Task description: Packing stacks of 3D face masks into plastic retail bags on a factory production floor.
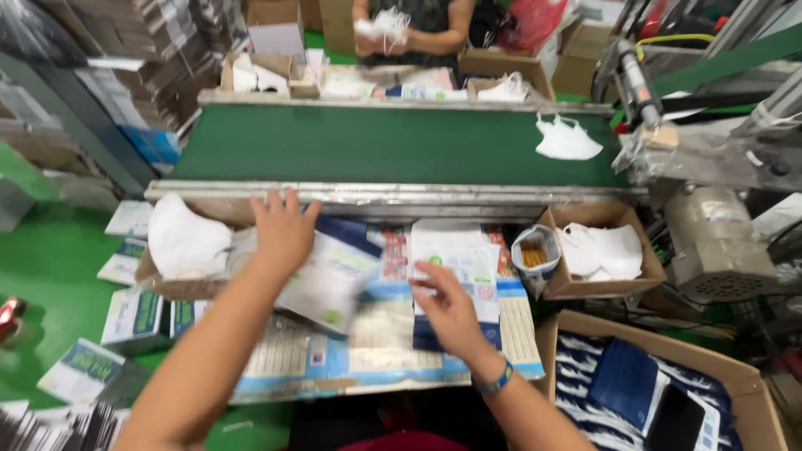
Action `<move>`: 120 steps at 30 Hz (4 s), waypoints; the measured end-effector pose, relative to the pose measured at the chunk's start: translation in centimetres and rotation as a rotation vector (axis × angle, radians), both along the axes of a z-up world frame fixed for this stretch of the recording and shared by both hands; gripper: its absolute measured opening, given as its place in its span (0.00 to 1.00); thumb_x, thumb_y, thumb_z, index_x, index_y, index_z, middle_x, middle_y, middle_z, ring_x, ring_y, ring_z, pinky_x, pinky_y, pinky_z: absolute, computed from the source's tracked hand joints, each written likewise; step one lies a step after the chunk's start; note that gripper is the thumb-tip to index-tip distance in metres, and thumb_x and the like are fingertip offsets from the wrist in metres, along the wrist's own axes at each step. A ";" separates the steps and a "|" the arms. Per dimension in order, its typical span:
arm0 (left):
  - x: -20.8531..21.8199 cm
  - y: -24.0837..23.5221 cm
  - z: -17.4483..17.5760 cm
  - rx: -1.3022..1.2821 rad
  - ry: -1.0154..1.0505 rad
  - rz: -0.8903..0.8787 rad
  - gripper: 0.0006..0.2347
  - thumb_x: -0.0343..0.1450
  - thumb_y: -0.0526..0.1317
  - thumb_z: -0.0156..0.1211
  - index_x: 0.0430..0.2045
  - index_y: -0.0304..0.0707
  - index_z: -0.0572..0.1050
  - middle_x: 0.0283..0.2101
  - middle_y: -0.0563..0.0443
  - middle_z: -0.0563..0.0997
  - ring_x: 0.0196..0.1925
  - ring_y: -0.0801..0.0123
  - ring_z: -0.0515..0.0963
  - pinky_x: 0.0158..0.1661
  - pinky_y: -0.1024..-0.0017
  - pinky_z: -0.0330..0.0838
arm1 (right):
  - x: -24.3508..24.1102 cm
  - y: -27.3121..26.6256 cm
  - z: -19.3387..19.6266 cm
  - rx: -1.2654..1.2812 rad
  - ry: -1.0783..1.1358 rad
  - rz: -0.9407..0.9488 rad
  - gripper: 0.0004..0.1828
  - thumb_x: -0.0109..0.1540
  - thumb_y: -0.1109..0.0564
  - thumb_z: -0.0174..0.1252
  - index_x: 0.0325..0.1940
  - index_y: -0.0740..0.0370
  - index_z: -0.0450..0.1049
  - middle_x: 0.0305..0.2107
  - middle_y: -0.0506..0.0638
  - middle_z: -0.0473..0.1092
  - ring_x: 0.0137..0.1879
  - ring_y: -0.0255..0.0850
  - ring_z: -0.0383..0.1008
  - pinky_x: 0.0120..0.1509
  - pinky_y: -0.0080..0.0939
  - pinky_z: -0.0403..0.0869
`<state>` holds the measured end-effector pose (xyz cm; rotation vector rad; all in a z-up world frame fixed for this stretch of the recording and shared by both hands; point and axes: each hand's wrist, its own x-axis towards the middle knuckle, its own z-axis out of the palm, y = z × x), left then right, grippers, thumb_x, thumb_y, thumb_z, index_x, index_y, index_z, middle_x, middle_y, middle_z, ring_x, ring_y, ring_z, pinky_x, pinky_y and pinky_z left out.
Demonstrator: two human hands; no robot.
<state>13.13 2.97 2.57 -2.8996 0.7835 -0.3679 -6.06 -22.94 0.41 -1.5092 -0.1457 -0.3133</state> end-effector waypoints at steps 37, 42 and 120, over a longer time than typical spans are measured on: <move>-19.3 -6.4 -13.7 -0.712 0.093 -0.218 0.16 0.70 0.45 0.59 0.48 0.35 0.76 0.58 0.34 0.73 0.63 0.42 0.68 0.61 0.48 0.57 | -2.4 -11.6 -15.7 -0.769 0.007 -0.741 0.32 0.64 0.48 0.59 0.68 0.69 0.65 0.64 0.69 0.65 0.76 0.64 0.56 0.76 0.55 0.57; -19.4 -6.4 -13.5 -0.701 0.099 -0.224 0.15 0.70 0.44 0.59 0.48 0.34 0.76 0.58 0.34 0.73 0.63 0.43 0.68 0.61 0.49 0.57 | -2.6 -11.1 -14.8 -0.766 0.003 -0.748 0.31 0.64 0.48 0.59 0.67 0.69 0.66 0.64 0.70 0.64 0.75 0.64 0.56 0.76 0.56 0.57; -18.9 -5.4 -14.9 -0.889 0.188 -0.138 0.27 0.70 0.41 0.61 0.64 0.33 0.64 0.66 0.31 0.69 0.64 0.40 0.69 0.63 0.52 0.60 | 7.5 -17.5 -2.8 -0.998 0.012 -0.616 0.31 0.65 0.47 0.67 0.65 0.66 0.66 0.61 0.61 0.65 0.70 0.58 0.66 0.76 0.51 0.65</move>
